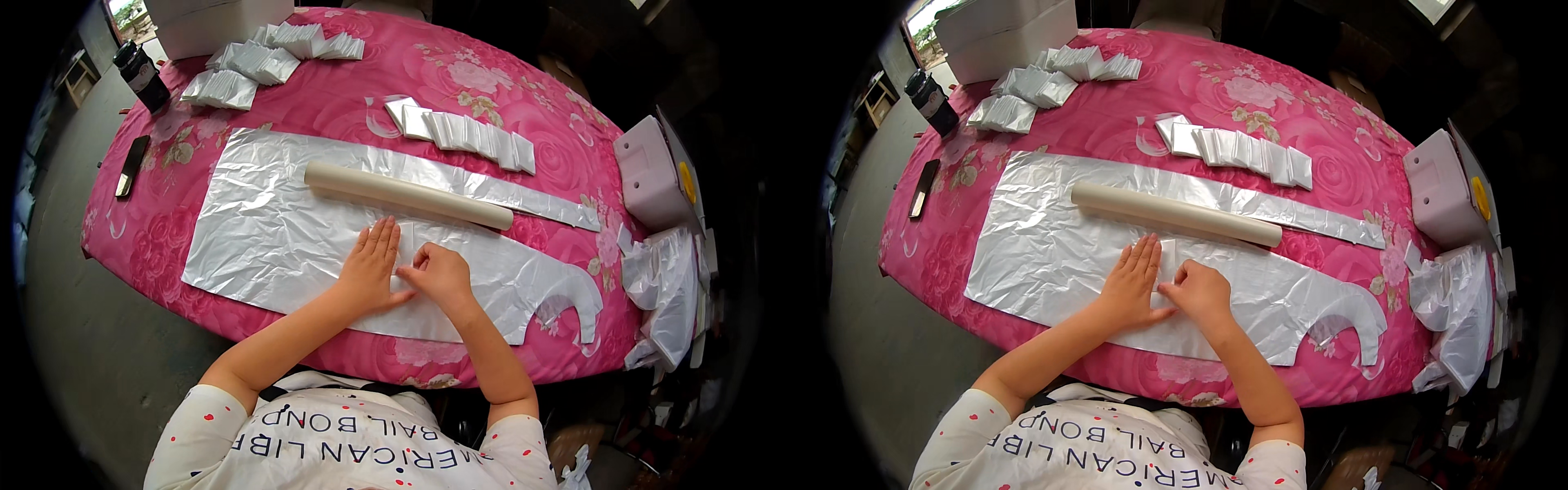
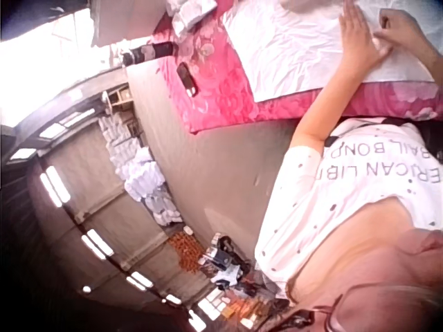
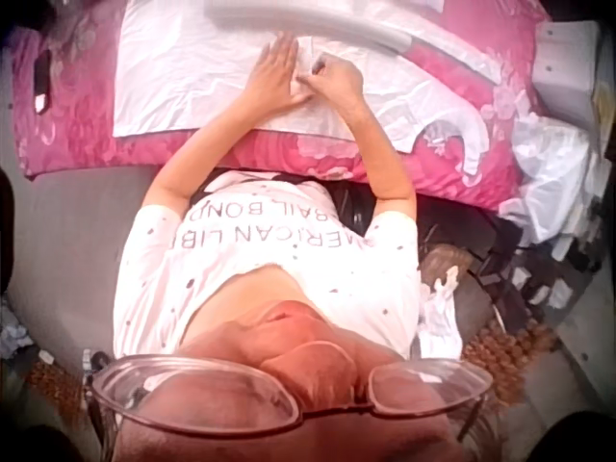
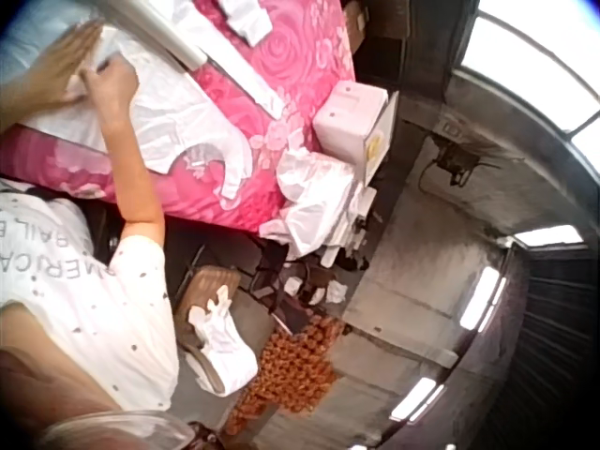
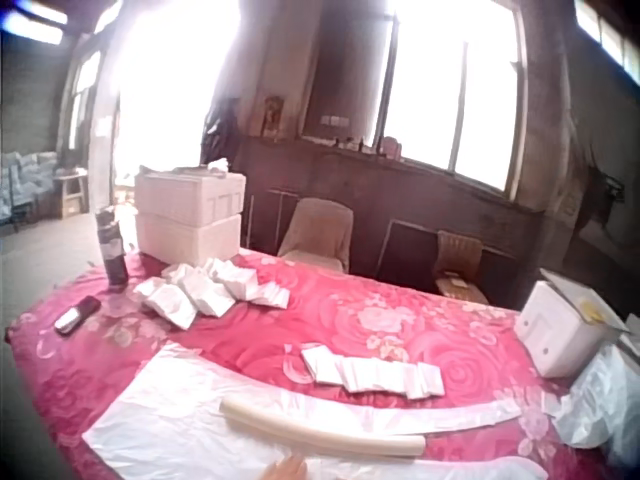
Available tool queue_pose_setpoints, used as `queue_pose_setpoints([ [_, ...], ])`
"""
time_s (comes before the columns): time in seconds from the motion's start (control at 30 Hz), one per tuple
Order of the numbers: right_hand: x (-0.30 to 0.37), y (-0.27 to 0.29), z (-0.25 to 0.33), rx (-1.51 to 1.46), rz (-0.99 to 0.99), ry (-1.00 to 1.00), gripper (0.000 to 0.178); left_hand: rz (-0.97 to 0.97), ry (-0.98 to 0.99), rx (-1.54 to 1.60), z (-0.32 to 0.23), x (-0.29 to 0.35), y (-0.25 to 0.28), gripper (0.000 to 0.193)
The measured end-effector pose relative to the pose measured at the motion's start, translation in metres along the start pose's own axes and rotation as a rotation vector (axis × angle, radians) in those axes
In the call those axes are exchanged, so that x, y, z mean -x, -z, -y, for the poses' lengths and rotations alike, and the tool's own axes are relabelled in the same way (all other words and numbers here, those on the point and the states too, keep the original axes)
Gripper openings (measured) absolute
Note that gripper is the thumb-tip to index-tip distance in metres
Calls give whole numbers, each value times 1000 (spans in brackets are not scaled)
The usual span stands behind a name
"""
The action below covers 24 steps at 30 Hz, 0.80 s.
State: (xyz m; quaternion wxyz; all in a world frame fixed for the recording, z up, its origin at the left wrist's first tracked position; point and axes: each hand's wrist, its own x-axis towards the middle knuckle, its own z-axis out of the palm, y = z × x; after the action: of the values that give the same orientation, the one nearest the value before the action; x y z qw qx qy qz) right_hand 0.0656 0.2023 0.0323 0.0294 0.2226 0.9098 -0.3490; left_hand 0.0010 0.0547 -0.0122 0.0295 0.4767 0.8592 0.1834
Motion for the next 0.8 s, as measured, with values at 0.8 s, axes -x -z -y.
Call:
queue_pose_setpoints([
  [0.8, 50, -145, 92, 73, 162, 692, 57, 77, 1350, 1616, 23, 254, 45, 33],
])
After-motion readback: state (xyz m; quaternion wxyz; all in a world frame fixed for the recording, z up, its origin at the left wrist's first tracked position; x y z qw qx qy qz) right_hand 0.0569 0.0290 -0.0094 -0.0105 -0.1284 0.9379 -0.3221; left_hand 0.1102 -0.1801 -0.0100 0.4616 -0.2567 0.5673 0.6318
